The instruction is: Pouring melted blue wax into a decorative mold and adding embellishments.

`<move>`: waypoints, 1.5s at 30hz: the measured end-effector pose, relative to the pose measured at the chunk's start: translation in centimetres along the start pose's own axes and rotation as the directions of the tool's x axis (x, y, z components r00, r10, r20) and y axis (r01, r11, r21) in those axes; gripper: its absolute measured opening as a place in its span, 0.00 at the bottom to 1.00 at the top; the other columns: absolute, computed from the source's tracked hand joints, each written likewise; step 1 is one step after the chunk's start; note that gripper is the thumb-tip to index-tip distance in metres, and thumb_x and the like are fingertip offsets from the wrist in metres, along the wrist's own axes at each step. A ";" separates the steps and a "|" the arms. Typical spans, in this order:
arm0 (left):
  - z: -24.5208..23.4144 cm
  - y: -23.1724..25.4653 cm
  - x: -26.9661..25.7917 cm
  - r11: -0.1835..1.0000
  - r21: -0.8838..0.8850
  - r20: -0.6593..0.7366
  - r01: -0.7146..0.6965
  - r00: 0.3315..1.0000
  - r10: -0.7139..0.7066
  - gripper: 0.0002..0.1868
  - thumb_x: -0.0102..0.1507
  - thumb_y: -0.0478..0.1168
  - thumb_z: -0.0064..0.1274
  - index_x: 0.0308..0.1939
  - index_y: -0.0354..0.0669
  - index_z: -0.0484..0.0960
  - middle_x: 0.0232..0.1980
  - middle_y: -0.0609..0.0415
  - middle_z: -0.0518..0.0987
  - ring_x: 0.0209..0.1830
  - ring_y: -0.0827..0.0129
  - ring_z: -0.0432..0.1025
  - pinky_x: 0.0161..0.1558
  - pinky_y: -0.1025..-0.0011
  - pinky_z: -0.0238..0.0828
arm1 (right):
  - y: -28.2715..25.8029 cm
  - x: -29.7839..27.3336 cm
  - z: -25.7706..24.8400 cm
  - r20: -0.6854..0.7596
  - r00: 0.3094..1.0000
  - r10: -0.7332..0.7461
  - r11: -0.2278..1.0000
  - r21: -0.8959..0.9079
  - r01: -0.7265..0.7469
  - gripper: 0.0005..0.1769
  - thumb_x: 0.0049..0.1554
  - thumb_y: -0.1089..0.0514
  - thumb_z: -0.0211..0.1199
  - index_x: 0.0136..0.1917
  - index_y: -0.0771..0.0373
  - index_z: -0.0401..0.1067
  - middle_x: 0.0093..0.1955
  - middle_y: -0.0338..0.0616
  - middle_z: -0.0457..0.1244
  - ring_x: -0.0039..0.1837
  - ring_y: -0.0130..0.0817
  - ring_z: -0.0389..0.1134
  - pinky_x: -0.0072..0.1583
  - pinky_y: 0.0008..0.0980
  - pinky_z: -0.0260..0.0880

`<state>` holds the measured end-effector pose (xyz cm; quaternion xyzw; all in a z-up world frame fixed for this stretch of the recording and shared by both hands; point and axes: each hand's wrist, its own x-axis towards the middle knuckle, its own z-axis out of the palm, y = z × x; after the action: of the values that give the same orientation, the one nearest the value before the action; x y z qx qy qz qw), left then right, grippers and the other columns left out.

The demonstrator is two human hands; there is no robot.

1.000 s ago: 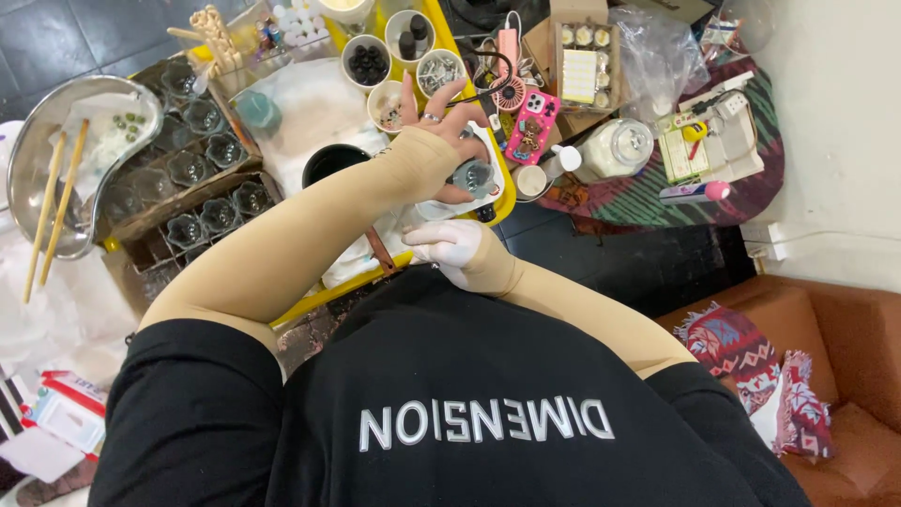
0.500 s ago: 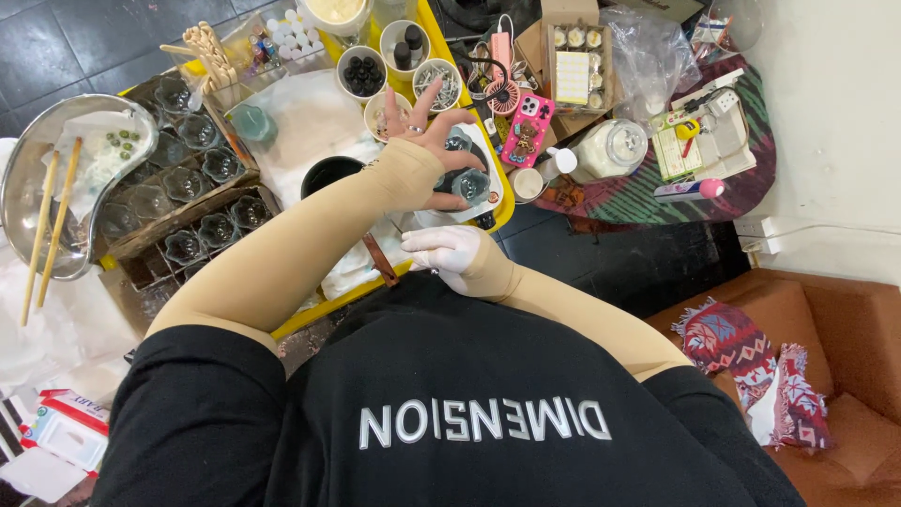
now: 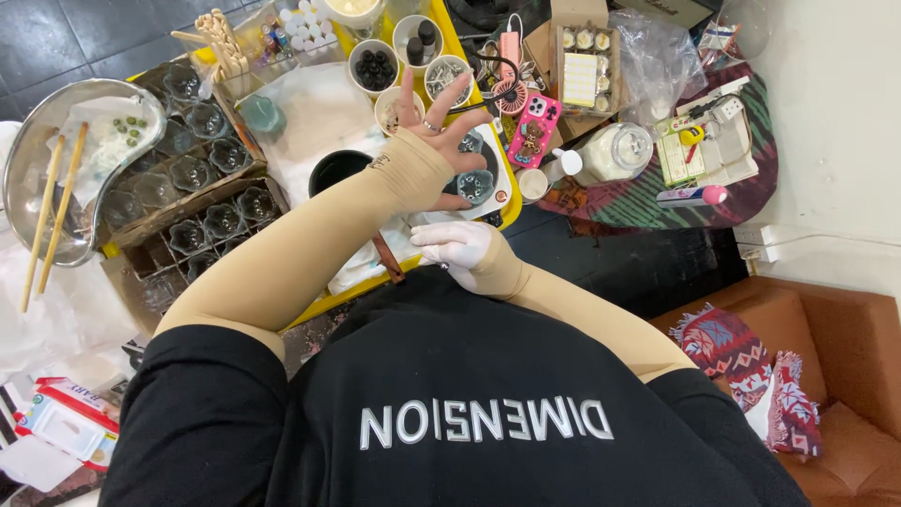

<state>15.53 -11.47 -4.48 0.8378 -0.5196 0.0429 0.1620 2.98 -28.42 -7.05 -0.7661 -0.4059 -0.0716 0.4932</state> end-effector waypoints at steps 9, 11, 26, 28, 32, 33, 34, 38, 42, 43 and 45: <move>-1.2 0.1 -0.8 0.996 -0.086 -0.072 0.029 0.997 -0.035 0.28 0.45 0.62 0.71 0.49 0.67 0.86 0.74 0.51 0.65 0.84 0.38 0.37 0.67 0.19 0.12 | 0.2 -0.2 -0.5 0.011 1.000 0.002 0.999 0.041 -0.003 0.23 0.50 0.78 0.62 0.56 0.59 0.69 0.62 0.50 0.67 0.62 0.50 0.72 0.60 0.39 0.75; -2.0 0.0 -1.6 0.995 -0.077 -0.108 0.058 0.992 -0.066 0.29 0.48 0.63 0.71 0.51 0.65 0.86 0.75 0.49 0.64 0.84 0.38 0.36 0.68 0.20 0.12 | -0.2 0.0 -0.6 0.001 1.000 0.012 0.999 0.051 -0.012 0.23 0.51 0.78 0.61 0.56 0.59 0.69 0.61 0.50 0.67 0.61 0.49 0.72 0.60 0.39 0.75; -3.9 5.2 -15.6 0.629 -0.495 -0.481 0.599 0.414 -0.773 0.12 0.67 0.49 0.63 0.51 0.52 0.83 0.68 0.53 0.70 0.80 0.50 0.52 0.80 0.46 0.40 | -2.4 2.8 -1.1 -0.157 0.974 0.162 0.962 0.245 -0.121 0.11 0.59 0.76 0.63 0.52 0.65 0.69 0.57 0.57 0.69 0.57 0.41 0.75 0.57 0.32 0.78; -2.8 6.1 -15.8 0.598 -0.480 -0.491 0.642 0.367 -0.790 0.11 0.67 0.48 0.63 0.50 0.52 0.83 0.67 0.53 0.70 0.81 0.49 0.52 0.81 0.44 0.40 | -2.7 3.2 -1.5 -0.220 0.962 0.162 0.974 0.194 -0.120 0.11 0.59 0.75 0.65 0.50 0.65 0.69 0.56 0.56 0.69 0.58 0.40 0.74 0.58 0.32 0.77; -1.1 7.6 -13.8 0.575 -0.327 -0.397 0.750 0.443 -0.804 0.16 0.58 0.50 0.67 0.48 0.55 0.85 0.64 0.53 0.72 0.77 0.47 0.51 0.73 0.33 0.26 | -3.7 2.8 -3.7 -0.366 0.871 0.328 0.930 0.286 -0.231 0.09 0.63 0.75 0.61 0.51 0.64 0.68 0.56 0.59 0.69 0.55 0.40 0.72 0.59 0.33 0.73; -0.6 7.9 -13.0 0.608 -0.272 -0.366 0.746 0.504 -0.782 0.19 0.56 0.51 0.68 0.49 0.58 0.85 0.64 0.53 0.72 0.76 0.46 0.50 0.71 0.30 0.23 | -4.1 2.8 -4.6 -0.417 0.834 0.362 0.929 0.234 -0.286 0.08 0.64 0.74 0.60 0.52 0.65 0.66 0.56 0.60 0.70 0.51 0.38 0.71 0.56 0.31 0.71; -0.2 7.9 -12.2 0.604 -0.274 -0.367 0.748 0.499 -0.785 0.19 0.56 0.51 0.68 0.49 0.58 0.85 0.64 0.53 0.72 0.76 0.46 0.50 0.71 0.30 0.23 | -4.1 2.8 -5.1 -0.412 0.836 0.362 0.929 0.234 -0.286 0.08 0.64 0.74 0.60 0.52 0.65 0.66 0.56 0.60 0.70 0.51 0.38 0.71 0.56 0.31 0.71; 1.2 7.7 -8.7 0.614 -0.245 -0.287 0.751 0.548 -0.785 0.30 0.52 0.59 0.70 0.54 0.55 0.82 0.66 0.53 0.68 0.76 0.44 0.49 0.67 0.24 0.22 | -4.4 2.6 -7.7 -0.574 0.721 0.388 0.882 0.459 -0.109 0.09 0.70 0.71 0.59 0.55 0.62 0.61 0.56 0.57 0.69 0.58 0.43 0.73 0.62 0.37 0.76; 2.3 7.0 -5.7 0.607 -0.245 -0.274 0.756 0.547 -0.791 0.39 0.46 0.63 0.71 0.57 0.53 0.80 0.65 0.53 0.67 0.75 0.43 0.48 0.67 0.22 0.23 | -4.3 1.4 -9.7 -0.617 0.680 0.397 0.894 0.429 -0.132 0.07 0.72 0.69 0.59 0.57 0.62 0.62 0.56 0.56 0.68 0.57 0.42 0.72 0.60 0.37 0.76; 2.1 6.6 -5.3 0.609 -0.246 -0.274 0.754 0.549 -0.790 0.39 0.46 0.63 0.71 0.57 0.53 0.80 0.65 0.53 0.67 0.75 0.43 0.48 0.67 0.22 0.23 | -4.2 1.2 -9.7 -0.619 0.679 0.395 0.895 0.426 -0.132 0.07 0.72 0.69 0.59 0.57 0.62 0.62 0.56 0.56 0.68 0.57 0.42 0.72 0.60 0.37 0.76; 1.8 5.9 -4.5 0.599 -0.229 -0.142 0.767 0.582 -0.801 0.39 0.42 0.62 0.73 0.55 0.60 0.82 0.64 0.54 0.67 0.74 0.45 0.49 0.65 0.21 0.22 | -4.0 0.8 -9.9 -0.612 0.646 0.456 0.835 0.545 -0.073 0.08 0.70 0.69 0.60 0.56 0.62 0.63 0.57 0.53 0.68 0.57 0.43 0.73 0.59 0.40 0.78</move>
<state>8.10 -10.57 -5.95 0.9560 -0.0744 0.0263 0.2827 3.59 -35.28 1.14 -0.5825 -0.0624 -0.1895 0.7879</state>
